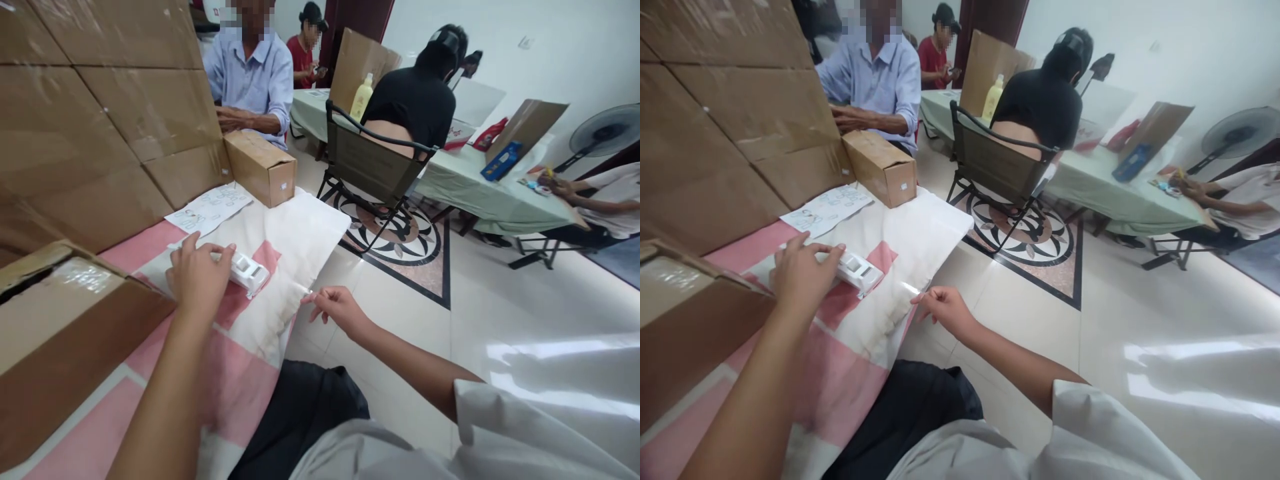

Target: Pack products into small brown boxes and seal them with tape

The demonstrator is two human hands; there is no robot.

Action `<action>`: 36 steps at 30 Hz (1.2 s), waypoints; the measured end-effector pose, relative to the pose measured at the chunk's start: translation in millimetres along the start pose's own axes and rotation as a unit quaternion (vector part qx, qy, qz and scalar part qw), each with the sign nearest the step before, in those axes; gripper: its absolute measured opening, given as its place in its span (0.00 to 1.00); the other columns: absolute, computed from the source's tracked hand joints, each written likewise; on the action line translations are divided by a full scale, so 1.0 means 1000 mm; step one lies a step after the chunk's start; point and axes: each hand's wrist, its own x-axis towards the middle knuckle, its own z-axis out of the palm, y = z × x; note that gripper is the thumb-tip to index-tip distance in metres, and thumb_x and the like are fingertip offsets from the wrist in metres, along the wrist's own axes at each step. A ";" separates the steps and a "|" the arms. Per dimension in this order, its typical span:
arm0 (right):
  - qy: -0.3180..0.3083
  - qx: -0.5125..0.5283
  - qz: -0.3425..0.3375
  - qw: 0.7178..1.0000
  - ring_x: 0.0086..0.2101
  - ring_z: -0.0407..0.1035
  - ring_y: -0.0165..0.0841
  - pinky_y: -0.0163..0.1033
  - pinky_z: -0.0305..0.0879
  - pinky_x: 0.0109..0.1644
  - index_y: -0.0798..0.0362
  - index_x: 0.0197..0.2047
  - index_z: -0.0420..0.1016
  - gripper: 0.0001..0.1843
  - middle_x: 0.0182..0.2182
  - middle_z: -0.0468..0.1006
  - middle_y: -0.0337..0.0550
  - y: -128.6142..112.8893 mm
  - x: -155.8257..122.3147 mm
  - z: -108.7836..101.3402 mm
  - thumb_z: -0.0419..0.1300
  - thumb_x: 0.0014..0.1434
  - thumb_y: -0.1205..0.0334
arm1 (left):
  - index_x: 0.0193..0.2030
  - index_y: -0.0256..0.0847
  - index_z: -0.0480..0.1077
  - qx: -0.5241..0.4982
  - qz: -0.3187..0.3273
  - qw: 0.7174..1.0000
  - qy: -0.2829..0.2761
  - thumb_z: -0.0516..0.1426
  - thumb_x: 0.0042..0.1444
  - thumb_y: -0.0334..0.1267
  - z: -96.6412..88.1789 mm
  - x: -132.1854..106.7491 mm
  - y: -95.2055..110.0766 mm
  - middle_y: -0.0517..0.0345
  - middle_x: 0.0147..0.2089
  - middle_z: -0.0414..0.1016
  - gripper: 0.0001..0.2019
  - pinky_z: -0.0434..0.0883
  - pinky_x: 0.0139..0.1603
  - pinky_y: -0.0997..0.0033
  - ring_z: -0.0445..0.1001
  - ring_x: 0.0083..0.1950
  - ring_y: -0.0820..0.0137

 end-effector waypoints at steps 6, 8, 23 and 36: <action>0.002 -0.022 -0.020 1.000 0.28 0.78 0.34 0.34 0.57 0.24 0.52 0.18 0.55 0.32 0.41 0.85 0.52 -0.001 0.003 0.005 0.67 0.57 0.42 | 0.36 0.48 0.79 -0.034 0.012 0.998 -0.044 0.63 0.50 0.60 -0.004 0.008 -0.015 0.52 0.72 0.63 0.18 0.60 0.65 0.27 0.60 0.70 0.35; -0.003 -0.028 -0.028 0.999 0.28 0.78 0.34 0.35 0.58 0.25 0.51 0.18 0.55 0.31 0.36 0.85 0.51 0.001 0.007 0.010 0.66 0.58 0.42 | 0.35 0.48 0.79 -0.070 -0.020 0.995 -0.062 0.62 0.51 0.59 -0.001 0.012 -0.020 0.52 0.70 0.66 0.17 0.61 0.68 0.33 0.62 0.70 0.39; -0.025 -0.031 -0.054 0.998 0.39 0.79 0.42 0.38 0.64 0.31 0.49 0.17 0.56 0.32 0.21 0.75 0.43 -0.002 0.034 0.020 0.66 0.58 0.40 | 0.33 0.47 0.78 -0.079 -0.031 0.994 -0.074 0.64 0.51 0.55 -0.003 0.020 -0.014 0.54 0.70 0.68 0.14 0.58 0.70 0.38 0.62 0.70 0.44; -0.034 0.008 -0.024 0.999 0.27 0.76 0.33 0.34 0.60 0.25 0.51 0.18 0.55 0.31 0.29 0.81 0.46 -0.004 0.049 0.036 0.66 0.56 0.42 | 0.34 0.47 0.78 -0.002 -0.035 0.995 -0.088 0.61 0.54 0.56 -0.010 0.020 -0.006 0.58 0.71 0.67 0.15 0.62 0.68 0.44 0.64 0.69 0.49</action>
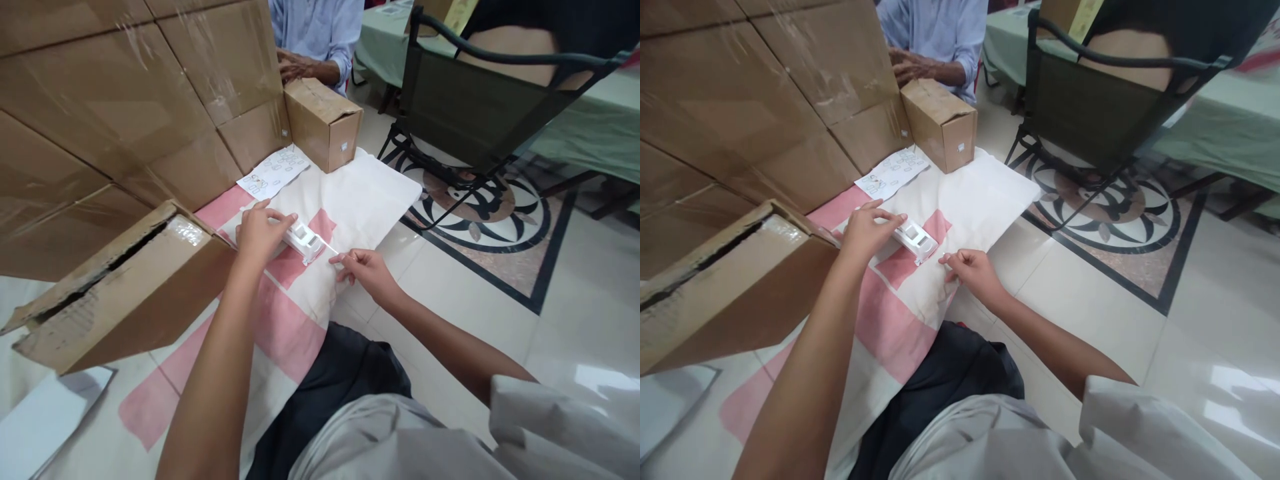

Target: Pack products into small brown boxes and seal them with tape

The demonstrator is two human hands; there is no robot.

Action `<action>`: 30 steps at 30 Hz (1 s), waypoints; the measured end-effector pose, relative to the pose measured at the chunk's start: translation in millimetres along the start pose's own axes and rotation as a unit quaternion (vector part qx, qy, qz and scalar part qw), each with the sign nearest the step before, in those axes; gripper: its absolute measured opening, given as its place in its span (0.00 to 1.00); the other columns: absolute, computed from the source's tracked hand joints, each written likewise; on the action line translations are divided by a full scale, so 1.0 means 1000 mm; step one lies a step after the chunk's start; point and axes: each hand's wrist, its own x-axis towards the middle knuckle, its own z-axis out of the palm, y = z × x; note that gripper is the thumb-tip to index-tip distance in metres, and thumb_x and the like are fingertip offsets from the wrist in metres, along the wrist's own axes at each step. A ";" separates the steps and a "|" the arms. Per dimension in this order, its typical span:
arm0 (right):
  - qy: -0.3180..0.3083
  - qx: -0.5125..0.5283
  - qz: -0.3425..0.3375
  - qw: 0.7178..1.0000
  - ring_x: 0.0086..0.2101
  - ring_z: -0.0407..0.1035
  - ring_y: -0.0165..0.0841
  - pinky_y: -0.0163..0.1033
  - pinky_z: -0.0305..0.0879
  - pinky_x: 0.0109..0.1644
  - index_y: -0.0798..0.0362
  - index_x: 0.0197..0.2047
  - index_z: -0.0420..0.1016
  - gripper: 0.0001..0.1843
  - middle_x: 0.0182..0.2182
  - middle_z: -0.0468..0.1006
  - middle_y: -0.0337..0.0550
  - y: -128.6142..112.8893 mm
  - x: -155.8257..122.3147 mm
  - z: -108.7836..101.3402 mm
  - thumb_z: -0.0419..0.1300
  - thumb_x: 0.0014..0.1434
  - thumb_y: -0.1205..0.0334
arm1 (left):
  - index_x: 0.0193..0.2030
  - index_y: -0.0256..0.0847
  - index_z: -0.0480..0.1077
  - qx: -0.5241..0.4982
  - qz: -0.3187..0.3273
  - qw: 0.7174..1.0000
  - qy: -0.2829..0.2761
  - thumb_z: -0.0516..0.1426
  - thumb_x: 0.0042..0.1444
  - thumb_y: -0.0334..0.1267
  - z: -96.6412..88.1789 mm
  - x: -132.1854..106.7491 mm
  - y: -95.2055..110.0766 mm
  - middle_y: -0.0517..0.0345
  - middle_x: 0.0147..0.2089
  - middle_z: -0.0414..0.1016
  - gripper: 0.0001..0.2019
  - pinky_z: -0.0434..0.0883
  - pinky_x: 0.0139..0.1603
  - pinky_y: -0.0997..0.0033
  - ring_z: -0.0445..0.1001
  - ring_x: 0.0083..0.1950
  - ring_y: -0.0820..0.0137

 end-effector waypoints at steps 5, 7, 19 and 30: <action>-0.006 -0.005 0.022 1.000 0.25 0.77 0.32 0.32 0.56 0.21 0.51 0.20 0.54 0.29 0.36 0.84 0.50 -0.003 0.010 0.008 0.66 0.56 0.45 | 0.34 0.46 0.75 0.046 0.014 0.997 0.059 0.58 0.60 0.48 0.003 -0.001 0.005 0.54 0.66 0.72 0.11 0.65 0.64 0.43 0.67 0.67 0.49; -0.008 -0.004 0.023 1.000 0.25 0.76 0.31 0.32 0.55 0.20 0.51 0.20 0.54 0.28 0.38 0.84 0.51 -0.002 0.013 0.009 0.66 0.56 0.46 | 0.33 0.46 0.75 0.053 0.035 0.995 0.081 0.58 0.61 0.48 0.004 -0.006 0.009 0.55 0.66 0.72 0.10 0.63 0.64 0.41 0.67 0.66 0.49; -0.048 -0.002 0.048 0.998 0.20 0.74 0.27 0.30 0.55 0.17 0.53 0.26 0.64 0.20 0.42 0.84 0.51 -0.007 0.027 0.015 0.64 0.58 0.50 | 0.34 0.45 0.76 0.046 0.031 0.996 0.072 0.57 0.62 0.49 0.006 -0.004 0.008 0.52 0.65 0.73 0.12 0.64 0.63 0.40 0.67 0.66 0.47; -0.069 -0.004 0.056 0.996 0.19 0.74 0.27 0.31 0.54 0.15 0.54 0.26 0.65 0.15 0.41 0.84 0.51 -0.011 0.040 0.020 0.61 0.63 0.58 | 0.31 0.45 0.78 -0.027 0.015 0.999 0.008 0.61 0.56 0.55 0.004 0.003 -0.002 0.52 0.64 0.75 0.15 0.64 0.66 0.49 0.71 0.64 0.52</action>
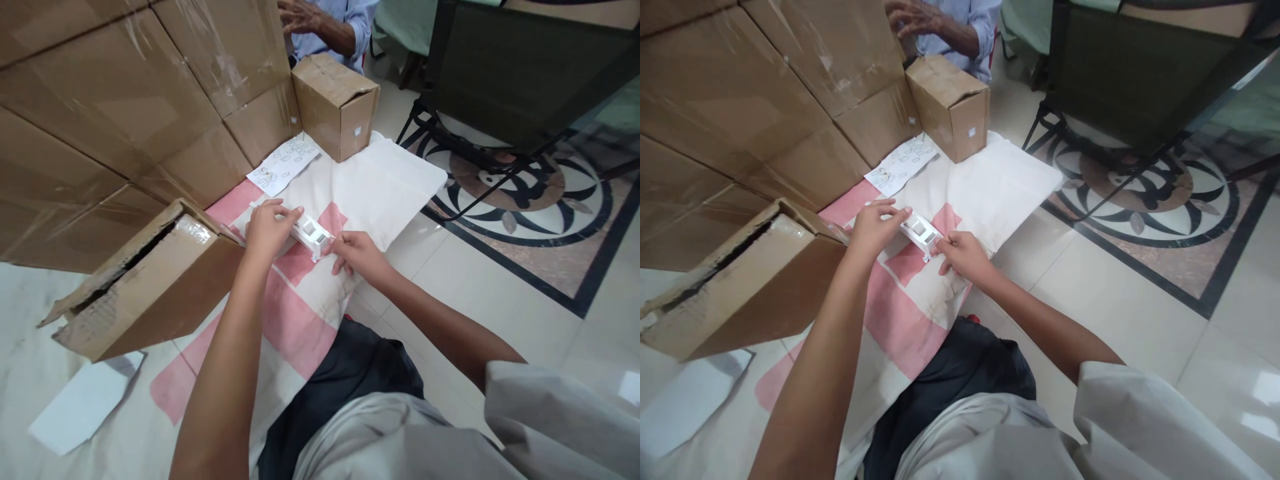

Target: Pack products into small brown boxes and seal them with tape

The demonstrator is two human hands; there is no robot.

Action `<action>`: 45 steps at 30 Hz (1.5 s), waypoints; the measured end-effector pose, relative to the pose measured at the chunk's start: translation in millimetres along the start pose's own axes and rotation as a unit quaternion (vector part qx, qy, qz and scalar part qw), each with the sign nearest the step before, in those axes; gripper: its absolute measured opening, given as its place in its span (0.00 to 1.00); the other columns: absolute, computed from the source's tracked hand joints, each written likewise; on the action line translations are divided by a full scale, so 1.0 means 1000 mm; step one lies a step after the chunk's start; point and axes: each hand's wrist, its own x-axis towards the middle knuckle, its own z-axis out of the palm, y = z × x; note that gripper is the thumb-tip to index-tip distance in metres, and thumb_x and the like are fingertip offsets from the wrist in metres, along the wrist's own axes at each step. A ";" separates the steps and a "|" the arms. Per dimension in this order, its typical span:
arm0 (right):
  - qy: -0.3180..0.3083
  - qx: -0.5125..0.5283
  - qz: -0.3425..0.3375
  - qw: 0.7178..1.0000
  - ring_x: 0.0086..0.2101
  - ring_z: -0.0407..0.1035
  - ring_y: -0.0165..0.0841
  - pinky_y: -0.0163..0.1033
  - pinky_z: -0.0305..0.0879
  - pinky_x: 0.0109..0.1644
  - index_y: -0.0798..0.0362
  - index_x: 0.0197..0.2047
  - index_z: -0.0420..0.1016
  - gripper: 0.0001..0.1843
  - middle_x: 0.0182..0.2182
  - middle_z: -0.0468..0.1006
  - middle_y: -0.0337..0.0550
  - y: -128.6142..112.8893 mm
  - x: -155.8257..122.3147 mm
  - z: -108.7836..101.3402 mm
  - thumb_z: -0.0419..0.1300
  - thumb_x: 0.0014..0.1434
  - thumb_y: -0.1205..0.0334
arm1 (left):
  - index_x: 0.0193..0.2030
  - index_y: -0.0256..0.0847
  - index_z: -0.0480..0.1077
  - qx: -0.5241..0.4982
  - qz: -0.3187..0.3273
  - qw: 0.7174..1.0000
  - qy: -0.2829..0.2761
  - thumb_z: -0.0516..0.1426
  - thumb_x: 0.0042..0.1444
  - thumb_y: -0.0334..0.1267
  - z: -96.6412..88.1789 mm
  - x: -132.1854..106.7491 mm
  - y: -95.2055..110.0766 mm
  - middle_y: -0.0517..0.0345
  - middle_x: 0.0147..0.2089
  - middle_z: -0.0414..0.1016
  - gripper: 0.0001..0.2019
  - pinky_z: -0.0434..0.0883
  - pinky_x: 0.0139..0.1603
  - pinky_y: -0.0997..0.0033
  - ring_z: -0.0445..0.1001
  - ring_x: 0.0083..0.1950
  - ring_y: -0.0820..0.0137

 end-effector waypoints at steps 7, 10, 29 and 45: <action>-0.009 0.002 0.001 1.000 0.19 0.74 0.25 0.29 0.54 0.15 0.54 0.26 0.65 0.14 0.39 0.84 0.50 0.003 0.010 0.003 0.59 0.64 0.62 | 0.35 0.46 0.76 0.036 0.031 0.997 0.056 0.64 0.54 0.53 0.004 -0.013 0.007 0.53 0.62 0.75 0.13 0.64 0.65 0.47 0.70 0.64 0.51; -0.012 0.001 -0.013 1.000 0.19 0.74 0.26 0.29 0.55 0.16 0.54 0.27 0.66 0.13 0.38 0.84 0.49 0.006 0.011 0.003 0.58 0.63 0.62 | 0.36 0.46 0.75 -0.007 0.019 0.998 0.052 0.64 0.52 0.53 0.006 -0.015 0.003 0.54 0.57 0.78 0.14 0.66 0.64 0.53 0.72 0.61 0.55; 0.045 -0.136 -0.071 0.987 0.19 0.70 0.29 0.34 0.63 0.29 0.53 0.26 0.73 0.12 0.17 0.74 0.35 0.025 0.007 0.005 0.58 0.61 0.62 | 0.48 0.49 0.65 -0.114 0.012 0.993 0.030 0.57 0.62 0.53 0.028 -0.033 -0.008 0.62 0.42 0.77 0.14 0.69 0.42 0.69 0.76 0.40 0.67; -0.214 -0.188 -0.372 0.883 0.30 0.70 0.30 0.35 0.64 0.37 0.50 0.36 0.74 0.13 0.31 0.78 0.38 -0.068 -0.046 0.109 0.54 0.70 0.56 | 0.44 0.49 0.78 -0.177 0.212 0.951 0.136 0.65 0.59 0.44 -0.119 -0.154 -0.008 0.57 0.42 0.79 0.07 0.74 0.48 0.64 0.77 0.44 0.66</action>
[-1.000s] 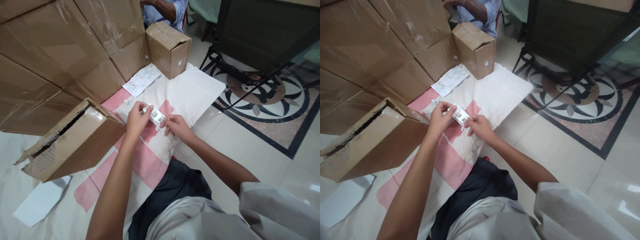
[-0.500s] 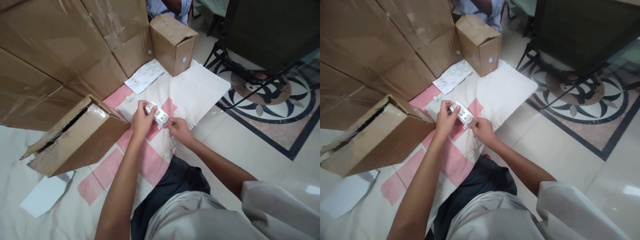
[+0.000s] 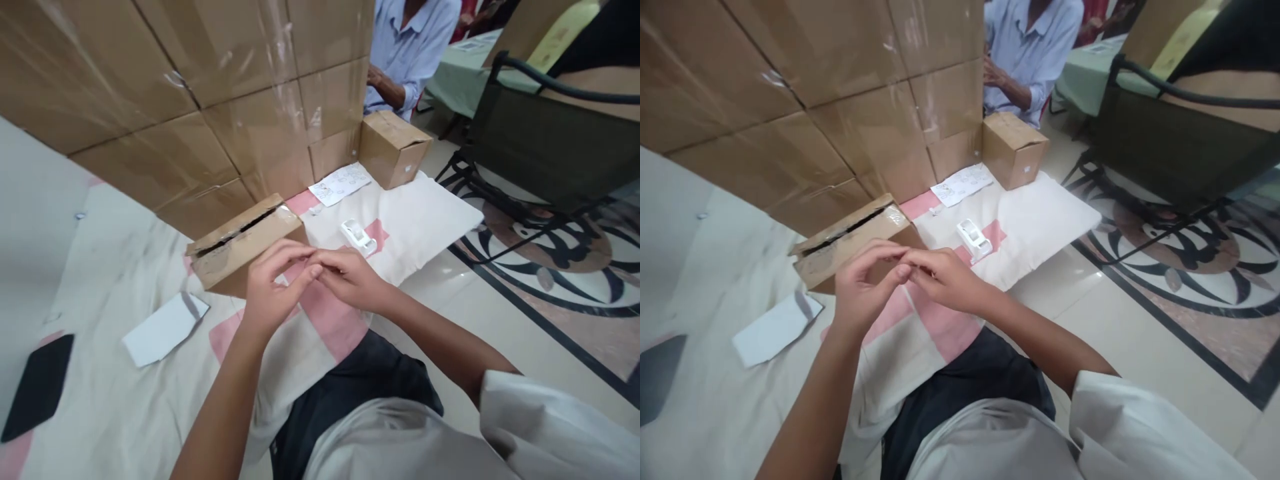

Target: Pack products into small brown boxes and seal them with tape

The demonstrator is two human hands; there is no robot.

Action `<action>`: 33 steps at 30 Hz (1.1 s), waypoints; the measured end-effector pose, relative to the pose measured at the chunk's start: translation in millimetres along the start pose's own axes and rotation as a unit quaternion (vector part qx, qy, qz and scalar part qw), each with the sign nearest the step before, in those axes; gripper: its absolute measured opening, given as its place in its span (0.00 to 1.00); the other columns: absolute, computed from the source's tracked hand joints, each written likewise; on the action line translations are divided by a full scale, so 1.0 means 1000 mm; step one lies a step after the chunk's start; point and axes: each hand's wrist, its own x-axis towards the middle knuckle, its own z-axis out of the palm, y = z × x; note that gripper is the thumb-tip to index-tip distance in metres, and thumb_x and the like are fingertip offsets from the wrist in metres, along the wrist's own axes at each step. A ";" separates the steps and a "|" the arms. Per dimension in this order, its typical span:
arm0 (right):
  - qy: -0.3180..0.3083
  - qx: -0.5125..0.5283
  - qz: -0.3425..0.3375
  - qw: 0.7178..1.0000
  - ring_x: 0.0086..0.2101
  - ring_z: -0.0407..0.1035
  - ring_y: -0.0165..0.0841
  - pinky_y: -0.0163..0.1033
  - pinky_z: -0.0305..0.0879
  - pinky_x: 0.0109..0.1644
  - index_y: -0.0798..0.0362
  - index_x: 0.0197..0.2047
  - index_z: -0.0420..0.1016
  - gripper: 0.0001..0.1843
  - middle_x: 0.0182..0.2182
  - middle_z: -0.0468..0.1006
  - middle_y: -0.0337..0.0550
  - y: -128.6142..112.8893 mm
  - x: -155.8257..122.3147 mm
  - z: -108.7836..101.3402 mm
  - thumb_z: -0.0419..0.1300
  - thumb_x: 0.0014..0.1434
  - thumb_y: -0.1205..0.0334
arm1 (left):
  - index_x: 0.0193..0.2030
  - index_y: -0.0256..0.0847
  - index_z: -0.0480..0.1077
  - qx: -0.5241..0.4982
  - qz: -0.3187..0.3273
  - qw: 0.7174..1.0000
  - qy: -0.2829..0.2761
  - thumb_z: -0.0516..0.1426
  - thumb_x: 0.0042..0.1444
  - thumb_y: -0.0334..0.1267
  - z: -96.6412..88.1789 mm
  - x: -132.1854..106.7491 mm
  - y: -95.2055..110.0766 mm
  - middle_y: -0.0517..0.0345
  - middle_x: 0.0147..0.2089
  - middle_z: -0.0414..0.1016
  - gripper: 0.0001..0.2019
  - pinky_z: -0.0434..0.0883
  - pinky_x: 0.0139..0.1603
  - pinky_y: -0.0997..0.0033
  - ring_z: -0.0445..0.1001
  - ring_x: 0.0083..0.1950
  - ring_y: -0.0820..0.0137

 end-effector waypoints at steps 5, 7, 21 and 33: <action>-0.030 -0.004 -0.032 0.999 0.35 0.74 0.31 0.35 0.66 0.41 0.51 0.36 0.72 0.14 0.35 0.80 0.40 0.001 0.029 0.049 0.51 0.71 0.57 | 0.37 0.48 0.77 0.036 -0.012 0.994 0.105 0.65 0.59 0.37 -0.042 -0.025 -0.017 0.59 0.37 0.79 0.01 0.75 0.41 0.64 0.78 0.40 0.67; -0.043 0.001 -0.025 0.999 0.34 0.74 0.31 0.35 0.66 0.41 0.51 0.35 0.72 0.14 0.34 0.80 0.40 0.006 0.036 0.065 0.51 0.71 0.58 | 0.35 0.48 0.76 0.056 -0.024 0.992 0.109 0.63 0.61 0.36 -0.051 -0.031 -0.025 0.59 0.36 0.78 0.03 0.74 0.38 0.66 0.77 0.38 0.68; -0.080 -0.377 -0.113 0.916 0.57 0.65 0.49 0.55 0.56 0.62 0.53 0.53 0.77 0.17 0.56 0.78 0.51 0.027 0.131 0.052 0.52 0.71 0.55 | 0.29 0.49 0.78 0.157 -0.210 0.965 -0.005 0.63 0.57 0.46 -0.143 0.017 -0.052 0.63 0.31 0.79 0.08 0.68 0.34 0.68 0.73 0.33 0.68; -0.092 -0.369 -0.135 0.915 0.61 0.62 0.49 0.58 0.55 0.64 0.53 0.55 0.78 0.19 0.63 0.73 0.51 0.060 0.142 0.059 0.51 0.72 0.56 | 0.31 0.51 0.78 0.228 -0.288 0.919 -0.142 0.68 0.46 0.54 -0.146 0.051 -0.095 0.60 0.28 0.76 0.12 0.65 0.29 0.68 0.70 0.29 0.67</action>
